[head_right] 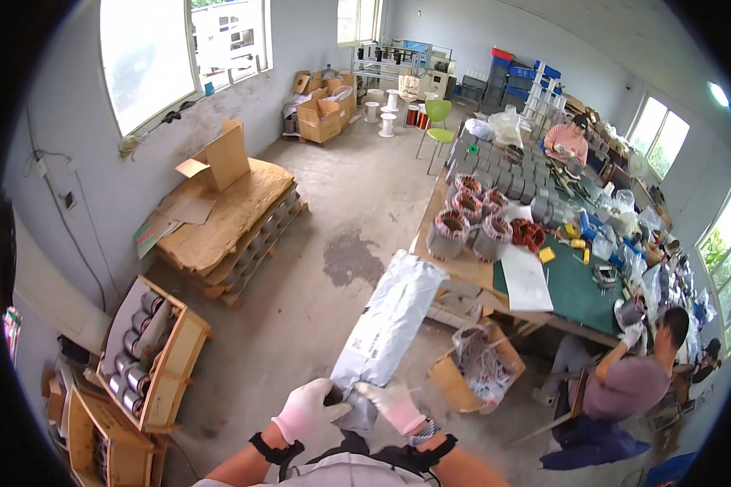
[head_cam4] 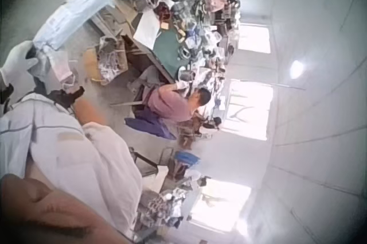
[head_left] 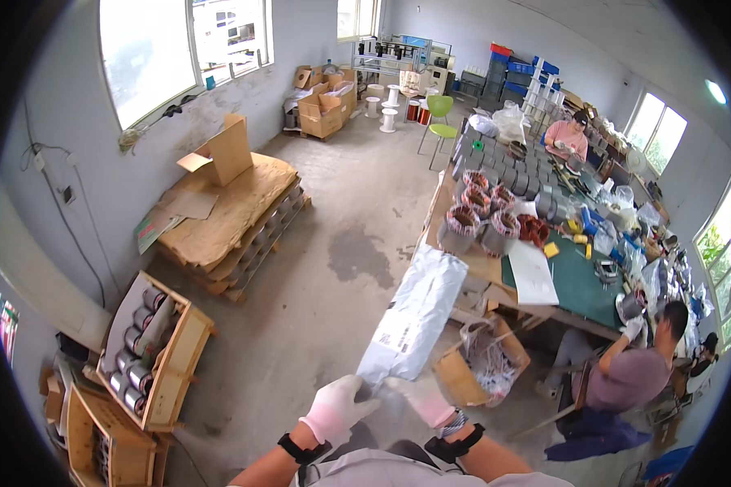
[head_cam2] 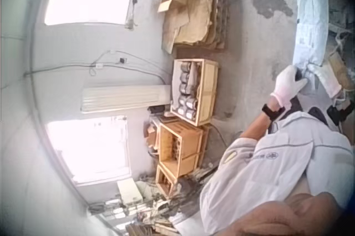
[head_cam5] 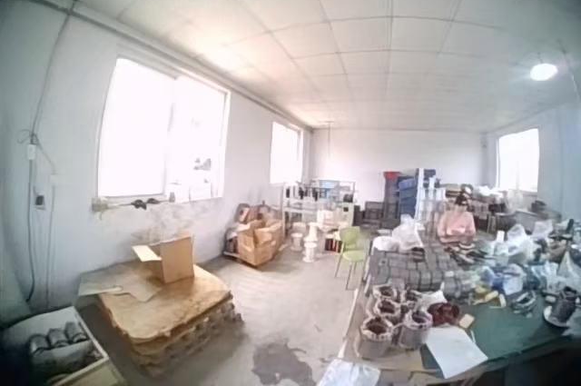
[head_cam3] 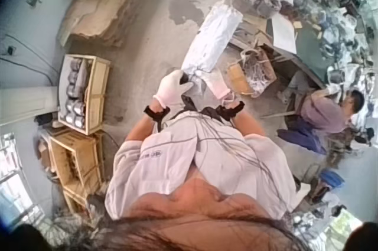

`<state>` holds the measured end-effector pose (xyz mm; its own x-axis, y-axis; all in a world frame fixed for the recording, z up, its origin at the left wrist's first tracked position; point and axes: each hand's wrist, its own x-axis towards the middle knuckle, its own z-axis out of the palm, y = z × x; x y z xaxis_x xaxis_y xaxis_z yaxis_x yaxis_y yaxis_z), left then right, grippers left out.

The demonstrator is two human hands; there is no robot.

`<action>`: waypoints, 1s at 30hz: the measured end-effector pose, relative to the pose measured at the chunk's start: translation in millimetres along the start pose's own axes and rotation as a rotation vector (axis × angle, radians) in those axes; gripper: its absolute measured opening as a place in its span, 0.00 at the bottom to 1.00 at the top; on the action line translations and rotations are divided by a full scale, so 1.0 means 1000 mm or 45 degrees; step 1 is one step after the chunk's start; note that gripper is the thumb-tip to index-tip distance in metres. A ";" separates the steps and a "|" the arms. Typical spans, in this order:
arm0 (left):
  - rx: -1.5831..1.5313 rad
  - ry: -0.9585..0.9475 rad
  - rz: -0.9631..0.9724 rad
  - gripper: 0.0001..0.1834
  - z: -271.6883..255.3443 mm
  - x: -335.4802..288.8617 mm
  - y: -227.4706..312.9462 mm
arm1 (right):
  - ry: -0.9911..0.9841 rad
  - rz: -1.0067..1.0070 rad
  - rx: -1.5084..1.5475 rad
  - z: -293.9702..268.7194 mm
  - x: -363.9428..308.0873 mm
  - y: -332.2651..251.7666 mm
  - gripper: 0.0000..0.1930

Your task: The person receives a package, carries it to a workbench, and opens the plastic mailer using scissors. They remove bubble wrap and a box, then use the scissors to cut the plastic wrapping off a black electronic device.

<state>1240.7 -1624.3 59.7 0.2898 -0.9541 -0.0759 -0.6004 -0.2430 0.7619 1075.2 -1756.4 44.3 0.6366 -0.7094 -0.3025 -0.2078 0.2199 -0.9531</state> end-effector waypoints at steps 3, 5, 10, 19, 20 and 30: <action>0.151 -0.173 0.041 0.20 -0.044 0.101 -0.023 | -0.014 0.153 -0.196 0.002 0.096 -0.029 0.24; 0.140 -0.075 0.044 0.14 -0.069 0.161 -0.039 | -0.096 0.225 -0.202 0.005 0.163 -0.056 0.25; -0.051 -0.036 -0.012 0.12 -0.142 0.339 -0.106 | -0.371 0.074 0.037 0.010 0.364 -0.096 0.24; 0.077 0.280 0.162 0.10 -0.293 0.646 -0.174 | -0.385 -0.166 -0.227 0.040 0.734 -0.184 0.29; 0.094 0.267 0.178 0.09 -0.309 0.682 -0.179 | -0.394 -0.156 -0.145 0.040 0.775 -0.190 0.33; 0.008 -0.034 0.415 0.09 -0.444 1.082 -0.279 | -0.122 -0.250 0.076 0.019 1.109 -0.341 0.15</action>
<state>2052.6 -2511.2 50.1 0.0616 -0.9861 0.1544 -0.6631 0.0752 0.7448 1866.5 -2604.9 33.3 0.7288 -0.6762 -0.1081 -0.0307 0.1254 -0.9916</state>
